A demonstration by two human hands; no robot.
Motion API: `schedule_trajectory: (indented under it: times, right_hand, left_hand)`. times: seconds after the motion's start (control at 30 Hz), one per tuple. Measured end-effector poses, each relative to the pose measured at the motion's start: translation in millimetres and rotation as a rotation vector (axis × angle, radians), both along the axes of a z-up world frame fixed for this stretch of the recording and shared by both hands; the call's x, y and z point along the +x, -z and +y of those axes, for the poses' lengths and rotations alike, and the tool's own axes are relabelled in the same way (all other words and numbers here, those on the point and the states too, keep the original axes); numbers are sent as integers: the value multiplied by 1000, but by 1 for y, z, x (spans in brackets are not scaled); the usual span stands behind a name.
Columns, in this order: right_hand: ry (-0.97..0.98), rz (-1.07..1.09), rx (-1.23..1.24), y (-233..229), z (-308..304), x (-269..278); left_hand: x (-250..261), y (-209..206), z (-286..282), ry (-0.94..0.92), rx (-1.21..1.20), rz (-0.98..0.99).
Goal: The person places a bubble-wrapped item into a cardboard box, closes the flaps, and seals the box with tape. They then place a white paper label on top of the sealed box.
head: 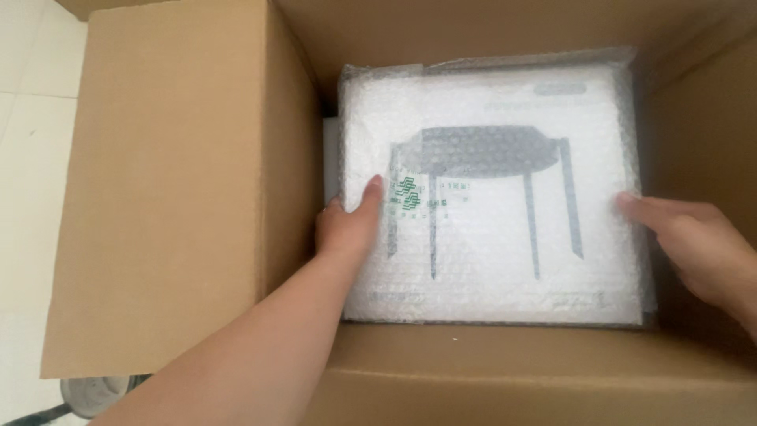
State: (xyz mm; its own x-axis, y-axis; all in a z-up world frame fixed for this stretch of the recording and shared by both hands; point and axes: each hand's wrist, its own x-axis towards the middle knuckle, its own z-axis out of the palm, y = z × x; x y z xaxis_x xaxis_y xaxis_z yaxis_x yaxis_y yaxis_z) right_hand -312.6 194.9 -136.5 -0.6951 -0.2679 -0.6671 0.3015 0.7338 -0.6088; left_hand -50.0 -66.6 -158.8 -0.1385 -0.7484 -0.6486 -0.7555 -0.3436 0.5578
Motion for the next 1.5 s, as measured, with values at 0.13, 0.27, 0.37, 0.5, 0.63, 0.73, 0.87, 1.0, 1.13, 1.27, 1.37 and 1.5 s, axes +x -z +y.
schedule_trajectory:
  times: [0.13, 0.27, 0.37, 0.5, 0.63, 0.73, 0.87, 1.0, 1.13, 1.27, 1.37, 1.5]
  right_hand:
    - [-48, -13, 55, 8, 8, -7]
    - [-96, 67, 197, 11, 0, -7]
    - [-106, 88, 246, 2, -9, 0]
    - [-204, 319, 295, -10, -18, 16]
    - [-433, 646, 252, -19, -21, 24]
    - [-521, 728, 268, -21, -28, 29]
    - [-509, 650, 269, -28, -33, 31]
    - [-493, 650, 213, -25, -30, 31]
    - [-484, 621, 258, -23, -32, 32]
    - [-493, 688, 202, -18, -26, 30]
    - [-501, 710, 186, -16, -26, 30]
    - [-549, 781, 220, -20, -33, 30]
  left_hand:
    - [-3, -11, 6, -7, 20, 2]
    - [-5, -19, 5, 47, -52, -67]
    - [-6, -26, 3, 69, -54, -64]
    - [-8, -37, 3, 133, -66, -88]
    - [-15, -44, -3, 467, -354, -102]
    - [-34, -48, -15, 1005, -630, -120]
    - [-74, -59, -28, 1133, -428, -309]
    - [-90, -73, -41, 1218, -427, -412]
    - [-92, -74, -42, 1202, -467, -402]
    - [-97, -70, -46, 1111, -500, -361]
    - [-103, -66, -51, 1083, -511, -348]
    - [-110, -63, -50, 1140, -574, -393]
